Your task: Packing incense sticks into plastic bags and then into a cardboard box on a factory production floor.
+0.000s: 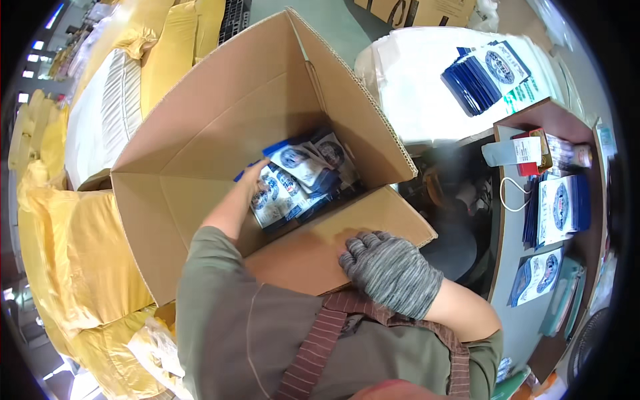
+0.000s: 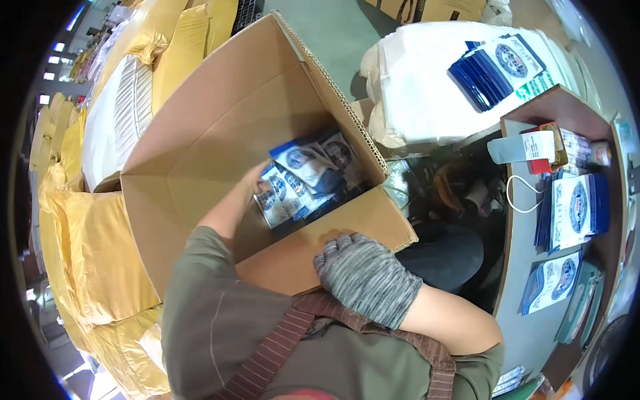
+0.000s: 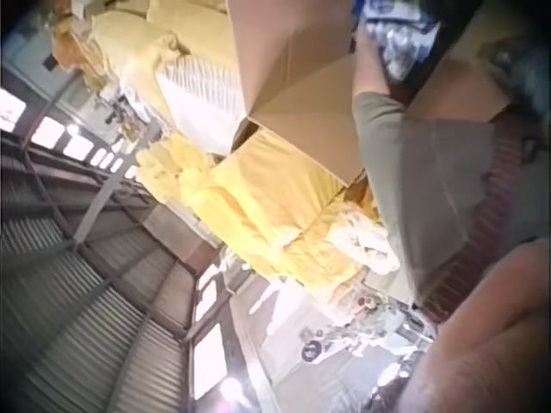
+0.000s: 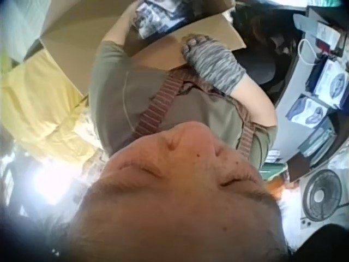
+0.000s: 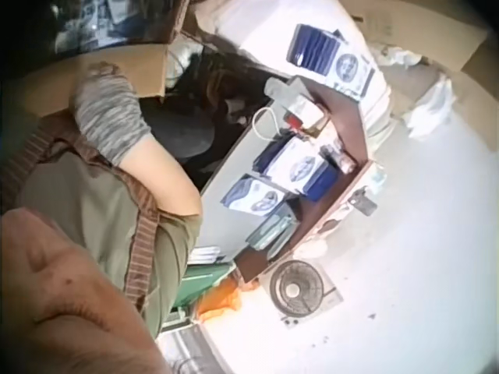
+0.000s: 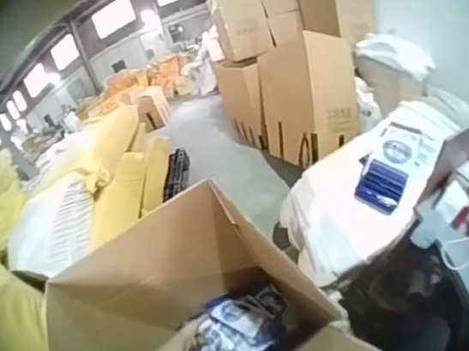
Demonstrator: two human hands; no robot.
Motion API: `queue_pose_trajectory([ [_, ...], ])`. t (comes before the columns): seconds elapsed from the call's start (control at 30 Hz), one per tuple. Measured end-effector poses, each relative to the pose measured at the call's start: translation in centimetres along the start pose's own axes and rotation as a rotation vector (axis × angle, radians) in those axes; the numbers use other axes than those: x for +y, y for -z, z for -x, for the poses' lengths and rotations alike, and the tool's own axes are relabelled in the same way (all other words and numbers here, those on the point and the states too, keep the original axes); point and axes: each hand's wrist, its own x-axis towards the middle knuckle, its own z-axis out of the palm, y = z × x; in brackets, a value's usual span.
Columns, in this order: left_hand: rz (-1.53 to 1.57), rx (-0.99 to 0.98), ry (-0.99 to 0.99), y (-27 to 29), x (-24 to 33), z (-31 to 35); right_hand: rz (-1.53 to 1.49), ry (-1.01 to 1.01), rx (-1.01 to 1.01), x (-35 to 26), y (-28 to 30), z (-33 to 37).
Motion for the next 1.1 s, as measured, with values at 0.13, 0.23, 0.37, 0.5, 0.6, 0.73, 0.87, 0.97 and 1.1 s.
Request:
queue_pose_trajectory([
  [0.13, 0.116, -0.016, -0.372, -8.5, 10.3, 8.1, 0.026, -0.059, 0.091, 2.7, -0.7, -2.3],
  [0.23, -0.071, -0.342, -0.734, -13.4, 17.8, 19.8, 0.014, -0.098, 0.191, 4.0, 2.5, -3.8],
  [0.37, -0.423, -0.464, -1.294, -16.6, 21.2, 37.4, 0.209, 0.065, 0.894, 4.8, -2.1, -3.6],
  [0.5, -0.708, -0.737, -1.73, -23.2, 17.7, 49.7, 0.545, -0.308, 0.98, 4.2, -5.3, 4.6],
  [0.6, -1.016, -1.052, -1.878, -28.8, 11.9, 55.3, 0.319, -0.812, 1.059, -0.2, -8.8, 17.1],
  [0.73, -1.258, -1.486, -1.901, -34.6, 4.5, 57.9, 0.535, -1.61, 1.165, -7.9, -14.6, 31.2],
  [0.87, -1.344, -1.895, -1.596, -43.2, -7.8, 58.7, 0.552, -2.565, 0.929, -16.9, -23.4, 44.7],
  [0.97, -1.316, -1.98, -1.658, -51.1, -20.0, 57.8, 0.43, -2.737, 0.96, -18.6, -27.4, 49.4],
  [1.1, -1.063, -1.889, -1.709, -58.7, -33.3, 58.2, 0.165, -2.769, 1.206, -17.3, -25.1, 48.4],
])
